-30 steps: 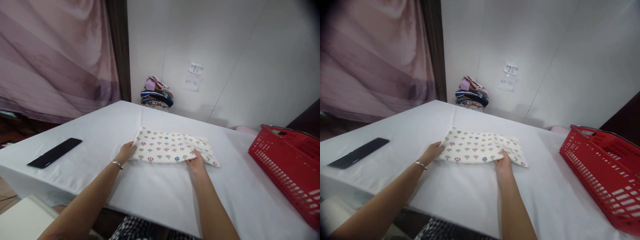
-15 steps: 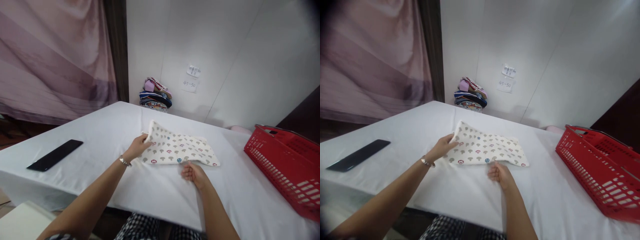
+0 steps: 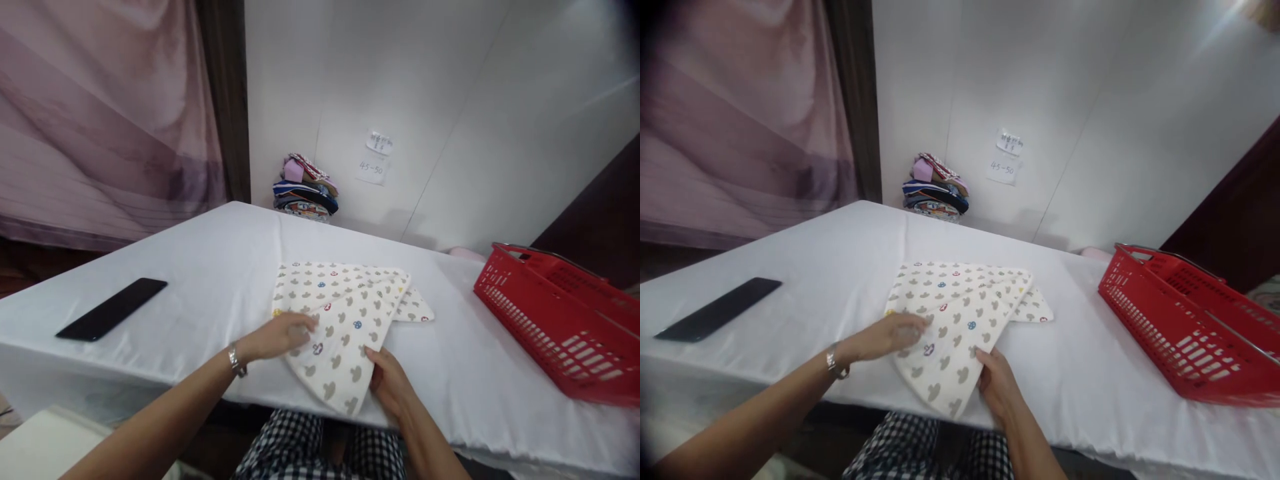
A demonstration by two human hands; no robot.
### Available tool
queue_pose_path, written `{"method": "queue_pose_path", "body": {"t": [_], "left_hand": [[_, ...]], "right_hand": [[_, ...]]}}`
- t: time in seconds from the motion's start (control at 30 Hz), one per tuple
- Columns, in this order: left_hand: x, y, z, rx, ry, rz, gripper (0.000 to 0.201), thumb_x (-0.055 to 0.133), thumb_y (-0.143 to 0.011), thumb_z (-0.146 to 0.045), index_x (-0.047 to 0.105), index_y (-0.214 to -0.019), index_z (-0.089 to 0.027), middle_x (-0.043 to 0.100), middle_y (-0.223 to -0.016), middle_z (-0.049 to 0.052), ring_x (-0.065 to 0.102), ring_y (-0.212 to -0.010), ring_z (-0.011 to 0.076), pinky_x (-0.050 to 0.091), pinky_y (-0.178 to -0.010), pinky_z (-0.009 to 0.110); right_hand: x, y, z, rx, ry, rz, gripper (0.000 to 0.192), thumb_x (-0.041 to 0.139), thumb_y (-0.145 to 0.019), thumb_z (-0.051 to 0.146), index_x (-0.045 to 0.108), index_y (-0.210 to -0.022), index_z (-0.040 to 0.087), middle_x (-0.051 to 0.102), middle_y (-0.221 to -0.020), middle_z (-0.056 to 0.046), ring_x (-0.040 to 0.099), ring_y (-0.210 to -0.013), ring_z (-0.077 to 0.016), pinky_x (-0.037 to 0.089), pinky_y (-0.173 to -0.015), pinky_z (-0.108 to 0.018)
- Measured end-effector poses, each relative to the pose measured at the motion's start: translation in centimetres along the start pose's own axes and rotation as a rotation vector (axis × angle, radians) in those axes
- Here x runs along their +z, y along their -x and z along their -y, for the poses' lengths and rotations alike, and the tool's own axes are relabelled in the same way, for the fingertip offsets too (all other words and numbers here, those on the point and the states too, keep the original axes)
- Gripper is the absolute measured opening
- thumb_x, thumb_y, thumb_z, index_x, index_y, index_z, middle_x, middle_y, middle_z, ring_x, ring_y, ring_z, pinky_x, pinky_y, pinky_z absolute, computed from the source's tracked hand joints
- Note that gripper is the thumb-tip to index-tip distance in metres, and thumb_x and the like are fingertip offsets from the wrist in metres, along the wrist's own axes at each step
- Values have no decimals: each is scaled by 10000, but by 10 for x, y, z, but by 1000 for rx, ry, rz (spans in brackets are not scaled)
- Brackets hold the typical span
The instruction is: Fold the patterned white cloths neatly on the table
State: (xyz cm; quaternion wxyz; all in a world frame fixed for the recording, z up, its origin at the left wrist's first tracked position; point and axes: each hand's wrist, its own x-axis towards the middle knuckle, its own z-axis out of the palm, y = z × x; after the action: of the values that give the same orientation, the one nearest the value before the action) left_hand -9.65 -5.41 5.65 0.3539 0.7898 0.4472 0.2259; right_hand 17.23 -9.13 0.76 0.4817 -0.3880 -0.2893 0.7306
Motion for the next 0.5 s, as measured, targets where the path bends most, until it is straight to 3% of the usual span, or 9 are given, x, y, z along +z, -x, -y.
{"method": "queue_pose_path", "body": {"t": [0.1, 0.17, 0.27, 0.33, 0.43, 0.5], "left_hand": [[-15, -27, 29, -180, -254, -385, 341, 446, -794, -359, 583, -1067, -208, 498, -1288, 48, 459, -1162, 227, 371, -974, 359], [-23, -48, 53, -292, -417, -490, 421, 456, -793, -356, 530, -1161, -166, 443, -1334, 96, 387, -1231, 241, 308, -1024, 364], [-34, -74, 84, -466, -514, -445, 587, 473, -784, -413, 417, -1284, -112, 325, -1407, 145, 280, -1298, 268, 279, -1036, 376], [-39, -88, 96, -547, -528, -384, 664, 467, -775, -459, 355, -1329, -111, 291, -1424, 150, 284, -1294, 283, 286, -1022, 401], [-46, -104, 101, -588, -559, -348, 686, 503, -740, -474, 362, -1327, -149, 404, -1354, 147, 362, -1235, 307, 313, -982, 443], [-51, -112, 99, -571, -509, -342, 626, 568, -710, -446, 451, -1259, -171, 500, -1258, 139, 426, -1171, 318, 352, -941, 440]], "right_hand": [[16, 18, 6, -53, 34, 39, 358, 703, -667, 268, 639, -991, 131, 680, -969, -115, 623, -915, -268, 434, -873, -421], [26, 36, 12, -83, 56, 126, 402, 722, -632, 231, 638, -1016, 145, 682, -969, -107, 615, -937, -276, 427, -878, -432], [33, 60, 16, -83, 60, 229, 527, 749, -551, 182, 626, -1064, 178, 683, -972, -86, 599, -973, -299, 437, -862, -442], [31, 70, 14, -83, 32, 221, 611, 753, -519, 185, 603, -1111, 200, 684, -969, -76, 590, -989, -314, 446, -848, -444], [23, 74, 9, -100, -27, 115, 704, 748, -503, 223, 556, -1180, 214, 678, -989, -82, 583, -999, -328, 455, -839, -447], [17, 71, 10, -118, -63, 19, 688, 728, -531, 274, 546, -1192, 213, 673, -1004, -93, 586, -991, -329, 454, -843, -455]]}}
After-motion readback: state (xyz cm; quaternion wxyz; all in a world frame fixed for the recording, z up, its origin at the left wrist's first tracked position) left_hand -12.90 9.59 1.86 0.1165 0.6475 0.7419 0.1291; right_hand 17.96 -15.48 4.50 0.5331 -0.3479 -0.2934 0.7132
